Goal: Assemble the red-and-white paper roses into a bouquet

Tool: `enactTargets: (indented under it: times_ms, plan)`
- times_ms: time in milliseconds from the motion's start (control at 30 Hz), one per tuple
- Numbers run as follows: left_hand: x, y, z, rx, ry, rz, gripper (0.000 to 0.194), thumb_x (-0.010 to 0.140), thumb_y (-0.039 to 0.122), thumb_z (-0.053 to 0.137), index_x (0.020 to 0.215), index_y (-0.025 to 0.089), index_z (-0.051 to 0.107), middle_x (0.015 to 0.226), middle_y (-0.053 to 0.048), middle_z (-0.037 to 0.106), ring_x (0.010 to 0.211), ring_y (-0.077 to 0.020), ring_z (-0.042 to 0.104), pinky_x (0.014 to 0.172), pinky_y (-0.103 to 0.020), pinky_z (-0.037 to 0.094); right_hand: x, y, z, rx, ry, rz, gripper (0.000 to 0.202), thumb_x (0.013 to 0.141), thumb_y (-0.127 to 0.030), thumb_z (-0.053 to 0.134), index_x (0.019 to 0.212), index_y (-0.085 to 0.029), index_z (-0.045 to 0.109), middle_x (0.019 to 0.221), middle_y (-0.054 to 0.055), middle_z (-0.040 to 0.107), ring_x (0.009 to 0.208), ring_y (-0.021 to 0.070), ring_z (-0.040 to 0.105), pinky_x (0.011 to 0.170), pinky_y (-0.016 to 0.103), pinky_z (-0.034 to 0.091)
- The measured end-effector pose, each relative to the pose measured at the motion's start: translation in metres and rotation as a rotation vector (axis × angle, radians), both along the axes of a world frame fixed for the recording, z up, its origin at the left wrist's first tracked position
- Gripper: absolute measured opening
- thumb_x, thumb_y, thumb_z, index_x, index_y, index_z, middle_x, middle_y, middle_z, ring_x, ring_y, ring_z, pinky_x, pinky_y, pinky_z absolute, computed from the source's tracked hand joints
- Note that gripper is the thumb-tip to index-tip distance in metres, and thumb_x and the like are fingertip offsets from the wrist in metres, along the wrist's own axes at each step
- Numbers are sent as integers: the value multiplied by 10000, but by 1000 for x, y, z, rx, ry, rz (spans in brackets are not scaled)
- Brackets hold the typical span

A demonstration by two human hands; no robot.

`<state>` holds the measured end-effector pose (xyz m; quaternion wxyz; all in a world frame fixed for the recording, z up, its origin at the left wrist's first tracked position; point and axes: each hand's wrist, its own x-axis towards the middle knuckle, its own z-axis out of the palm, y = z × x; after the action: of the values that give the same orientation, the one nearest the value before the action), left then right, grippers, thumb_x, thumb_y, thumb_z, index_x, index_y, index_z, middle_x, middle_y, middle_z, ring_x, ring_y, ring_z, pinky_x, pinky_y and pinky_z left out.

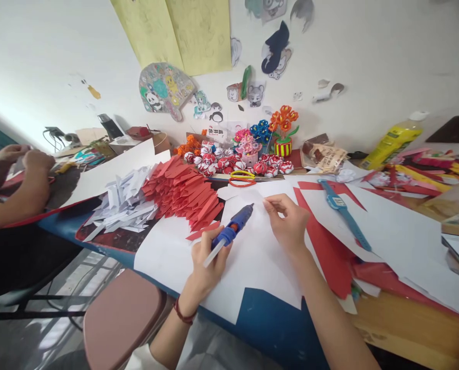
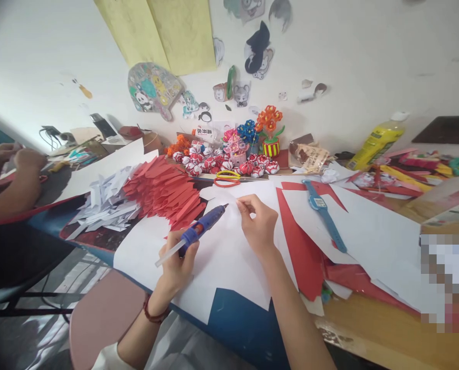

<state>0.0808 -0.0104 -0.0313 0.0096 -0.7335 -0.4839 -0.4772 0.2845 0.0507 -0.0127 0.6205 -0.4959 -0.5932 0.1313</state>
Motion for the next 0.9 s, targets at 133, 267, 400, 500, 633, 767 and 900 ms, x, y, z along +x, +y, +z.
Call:
enactTargets:
  times_ms: [133, 267, 400, 500, 633, 767, 900]
  plan:
    - [-1, -1, 1, -5, 8, -16, 225, 924, 313, 543, 1099, 172, 540, 722, 2, 652, 476, -110, 549, 484, -222, 409, 0, 0, 0, -15, 9, -2, 153, 871, -361, 634, 829, -220, 679, 736, -5, 709, 706, 160, 693, 670, 254, 560]
    - [-1, -3, 0, -6, 7, 3, 233, 928, 325, 532, 1094, 164, 544, 752, -16, 671, 484, -117, 569, 488, -230, 427, 0, 0, 1, -20, 7, 0, 176, 872, -381, 626, 828, -219, 679, 736, -1, 711, 706, 164, 695, 670, 260, 565]
    - [1, -4, 2, -22, 41, -15, 251, 935, 362, 514, 1090, 169, 551, 760, -35, 679, 537, -143, 614, 502, -245, 456, 0, 0, 2, -19, 11, -4, 181, 869, -386, 624, 825, -219, 677, 733, 0, 714, 701, 164, 695, 667, 261, 569]
    - [1, -3, 5, -4, 13, -3, 220, 935, 335, 517, 1081, 173, 543, 750, -20, 668, 496, -120, 580, 484, -233, 441, 1, 0, 3, -23, 10, -4, 197, 869, -400, 619, 813, -218, 673, 730, 5, 715, 692, 170, 695, 663, 273, 575]
    - [0, -8, 7, 0, -27, -33, 185, 927, 309, 531, 1054, 175, 543, 676, 19, 628, 443, -98, 526, 452, -213, 407, 1, 0, 3, -24, 3, -31, 210, 874, -404, 602, 827, -214, 677, 737, 12, 720, 682, 171, 691, 659, 281, 578]
    - [-5, -21, 4, -67, -11, -79, 202, 924, 321, 541, 1063, 175, 547, 630, 29, 608, 410, -96, 503, 424, -207, 384, 2, 0, 3, 8, -6, -59, 161, 877, -346, 605, 838, -209, 680, 733, 9, 717, 677, 161, 687, 647, 264, 567]
    - [-10, -28, 1, -95, 11, -107, 218, 928, 331, 535, 1086, 182, 539, 727, -9, 667, 455, -107, 562, 439, -208, 414, 1, -2, 4, 49, -9, -61, 126, 879, -309, 613, 844, -207, 678, 724, 4, 709, 668, 152, 679, 641, 254, 562]
